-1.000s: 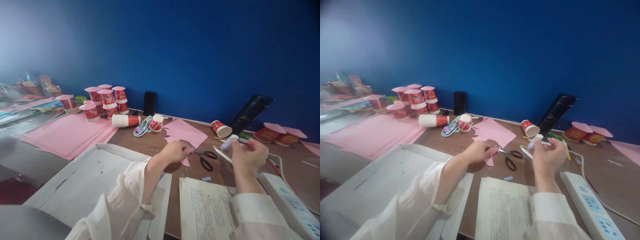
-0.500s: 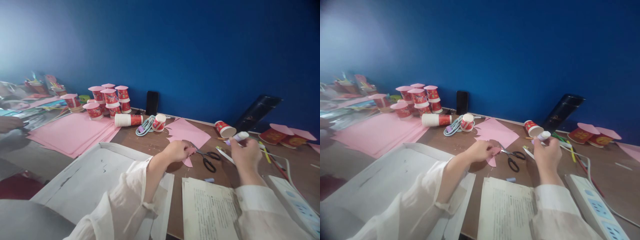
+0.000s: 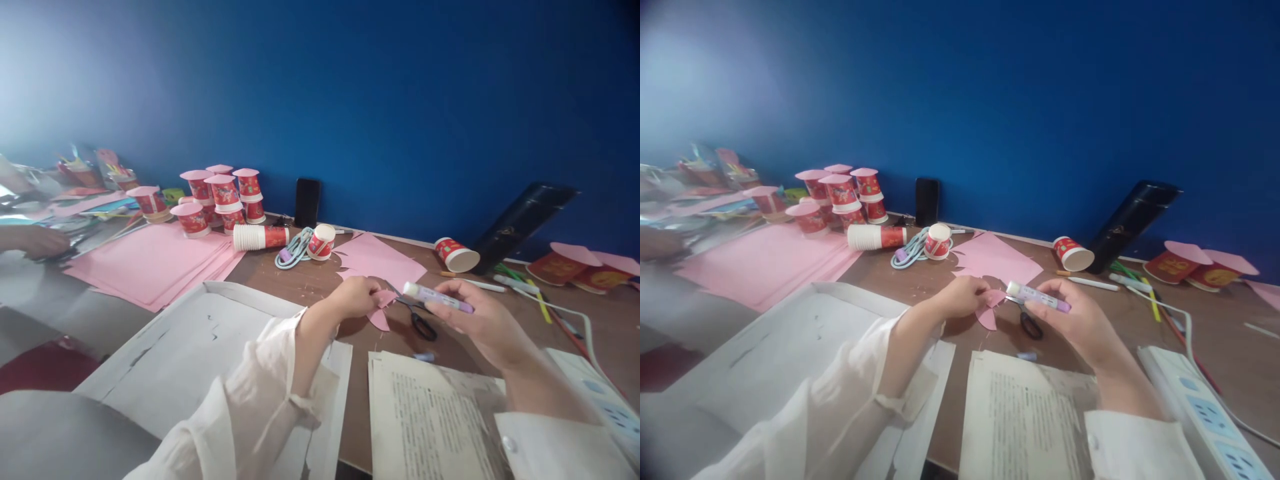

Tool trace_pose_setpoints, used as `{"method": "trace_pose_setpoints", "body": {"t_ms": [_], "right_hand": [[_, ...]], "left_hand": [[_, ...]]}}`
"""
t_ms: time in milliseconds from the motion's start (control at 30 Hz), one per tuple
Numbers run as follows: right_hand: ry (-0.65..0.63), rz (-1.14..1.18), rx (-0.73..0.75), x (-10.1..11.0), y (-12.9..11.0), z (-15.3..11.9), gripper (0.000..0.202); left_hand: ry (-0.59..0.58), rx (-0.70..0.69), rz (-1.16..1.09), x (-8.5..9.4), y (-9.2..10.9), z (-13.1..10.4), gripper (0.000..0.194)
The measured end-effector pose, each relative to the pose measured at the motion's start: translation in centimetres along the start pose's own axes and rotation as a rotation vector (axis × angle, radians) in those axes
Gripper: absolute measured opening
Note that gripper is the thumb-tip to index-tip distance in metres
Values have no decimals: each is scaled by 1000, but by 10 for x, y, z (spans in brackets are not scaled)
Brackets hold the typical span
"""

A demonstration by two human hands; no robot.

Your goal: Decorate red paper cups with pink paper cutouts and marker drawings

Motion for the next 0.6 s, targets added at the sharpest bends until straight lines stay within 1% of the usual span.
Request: {"method": "trace_pose_setpoints", "body": {"t_ms": [33,100,233,300,433,600], "right_hand": [[-55,38,-7,-7,0,-1,47],[-125,105,-20,-17,-1,-3,45],[-193,182,-16,-34,-8,-6,40],[-193,157,-7,-39,-11,-6,37],[-168,7,0,-45,-12,-4,35],[-136,-129,78,-51,-14,-1,34]], "left_hand": [[-5,3,-12,0,0,0,38],[-17,11,-26,-1,0,0,37],[-9,-6,1,-1,1,1,31],[-9,-10,0,-1,0,2,34],[-8,8,-32,-2,-4,4,39],[-11,-2,-35,-4,-5,5,40]]}}
Point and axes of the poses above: each hand's wrist, its own z-axis towards the middle knuckle, its own x-axis out of the back of the hand, y = z × x, the point moved 9 cm from there along z, towards the middle knuckle, and after that the axes turned 8 degrees about -z, right-handed, at the moved point
